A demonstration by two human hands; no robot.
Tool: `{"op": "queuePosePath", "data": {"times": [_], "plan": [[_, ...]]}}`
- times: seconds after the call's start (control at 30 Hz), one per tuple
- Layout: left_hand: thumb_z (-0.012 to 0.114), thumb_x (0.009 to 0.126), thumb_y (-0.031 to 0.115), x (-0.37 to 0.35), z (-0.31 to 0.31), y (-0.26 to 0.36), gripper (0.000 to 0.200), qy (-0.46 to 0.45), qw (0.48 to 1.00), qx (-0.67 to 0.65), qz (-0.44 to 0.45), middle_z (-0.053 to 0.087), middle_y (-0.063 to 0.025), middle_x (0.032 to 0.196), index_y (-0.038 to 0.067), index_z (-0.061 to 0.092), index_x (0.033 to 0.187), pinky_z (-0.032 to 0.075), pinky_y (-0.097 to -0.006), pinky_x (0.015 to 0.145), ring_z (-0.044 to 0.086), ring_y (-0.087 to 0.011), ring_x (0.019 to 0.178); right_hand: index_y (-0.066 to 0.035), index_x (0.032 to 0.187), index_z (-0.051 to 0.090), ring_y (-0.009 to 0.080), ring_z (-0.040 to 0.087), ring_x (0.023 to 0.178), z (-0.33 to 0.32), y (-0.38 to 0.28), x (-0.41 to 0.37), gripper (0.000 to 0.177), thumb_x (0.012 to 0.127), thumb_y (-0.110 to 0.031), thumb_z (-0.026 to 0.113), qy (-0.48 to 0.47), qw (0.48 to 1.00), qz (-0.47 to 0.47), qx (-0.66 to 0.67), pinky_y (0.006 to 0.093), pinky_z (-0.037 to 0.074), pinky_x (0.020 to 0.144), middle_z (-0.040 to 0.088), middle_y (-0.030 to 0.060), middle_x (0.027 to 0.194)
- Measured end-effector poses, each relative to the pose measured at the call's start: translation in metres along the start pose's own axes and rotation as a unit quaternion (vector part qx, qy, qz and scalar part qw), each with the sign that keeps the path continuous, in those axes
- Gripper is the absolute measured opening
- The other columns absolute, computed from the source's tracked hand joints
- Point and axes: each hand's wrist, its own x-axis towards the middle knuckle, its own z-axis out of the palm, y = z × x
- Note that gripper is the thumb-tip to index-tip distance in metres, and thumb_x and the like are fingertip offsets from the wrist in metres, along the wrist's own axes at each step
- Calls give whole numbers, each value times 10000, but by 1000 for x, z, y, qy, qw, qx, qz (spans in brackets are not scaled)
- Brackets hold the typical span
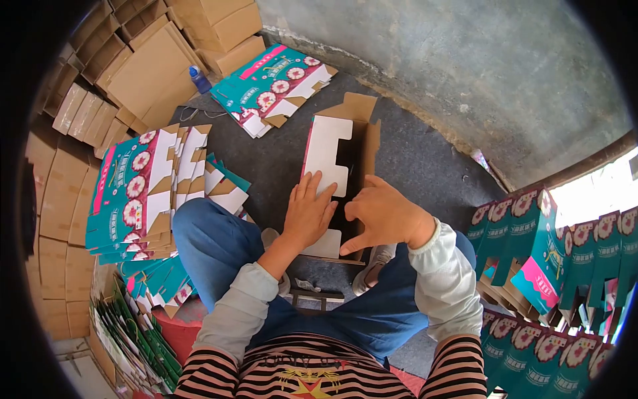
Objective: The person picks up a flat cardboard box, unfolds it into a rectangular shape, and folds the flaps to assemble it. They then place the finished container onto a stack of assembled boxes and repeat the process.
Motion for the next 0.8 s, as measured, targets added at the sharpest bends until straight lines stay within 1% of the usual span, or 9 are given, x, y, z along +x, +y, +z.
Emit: {"op": "queuePosePath", "data": {"times": [0.13, 0.23, 0.33, 0.37, 0.47, 0.6, 0.67, 0.77, 0.8], "plan": [[488, 934, 282, 1, 2, -2, 358, 14, 1000, -22, -6, 384, -198, 1395, 123, 558, 1247, 246, -503, 1072, 309, -378, 1319, -20, 795, 663, 329, 619, 845, -14, -10, -5, 610, 676, -618, 670, 70, 992, -87, 58, 456, 394, 939, 645, 139, 773], [470, 941, 307, -1, 1, -6, 369, 4, 1000, -23, -5, 388, -191, 1402, 116, 560, 1244, 230, -497, 1082, 309, -362, 1330, -25, 828, 657, 325, 614, 864, -12, -36, 2, 517, 686, -518, 716, -99, 988, -79, 88, 422, 473, 803, 652, 126, 824], [478, 931, 338, -2, -2, -13, 375, -4, 996, -91, -24, 412, -204, 1381, 95, 581, 1198, 240, -514, 1070, 325, -367, 1322, -41, 807, 653, 331, 611, 800, 30, -22, 9, 424, 702, -447, 719, -52, 998, -26, -12, 393, 483, 660, 641, 122, 799], [485, 925, 348, -3, -4, -14, 378, -4, 992, -125, -34, 425, -212, 1368, 86, 592, 1175, 247, -524, 1063, 335, -372, 1315, -49, 777, 638, 308, 617, 753, 37, -15, 10, 380, 694, -409, 725, 12, 998, 7, -64, 386, 489, 658, 626, 105, 754], [493, 910, 418, -8, -15, -13, 481, -49, 980, -179, -73, 394, -211, 1398, 60, 556, 1225, 228, -545, 1063, 305, -361, 1339, -56, 796, 635, 284, 623, 739, 45, 6, 24, 369, 686, -394, 736, 4, 987, 87, -138, 378, 492, 657, 615, 96, 763], [556, 857, 470, -23, -17, 11, 660, -42, 998, -28, -39, 336, -207, 1435, 24, 445, 1330, 185, -546, 1078, 259, -349, 1365, -50, 827, 653, 278, 630, 734, 59, 19, 46, 375, 625, -343, 771, 60, 975, 107, -188, 366, 505, 629, 610, 100, 805], [606, 814, 485, -30, -9, 14, 728, -36, 999, 9, -29, 324, -221, 1435, 29, 419, 1350, 179, -572, 1069, 257, -371, 1358, -37, 841, 633, 311, 609, 808, 51, 36, 53, 348, 675, -322, 744, 62, 979, 135, -140, 394, 495, 683, 600, 134, 851], [619, 806, 306, -32, -2, 27, 609, -25, 999, 41, 15, 363, -218, 1396, 56, 446, 1334, 234, -563, 1049, 338, -375, 1303, -6, 947, 599, 385, 581, 908, 27, 90, 67, 342, 752, -272, 690, 119, 983, 130, -56, 435, 480, 782, 586, 202, 985], [607, 810, 260, -33, 2, 32, 578, -26, 997, 58, 38, 374, -215, 1387, 63, 451, 1330, 248, -556, 1044, 357, -369, 1291, -16, 1038, 568, 385, 579, 951, 19, 99, 74, 390, 772, -280, 674, 206, 960, 171, -78, 433, 487, 801, 571, 212, 1027]]}}
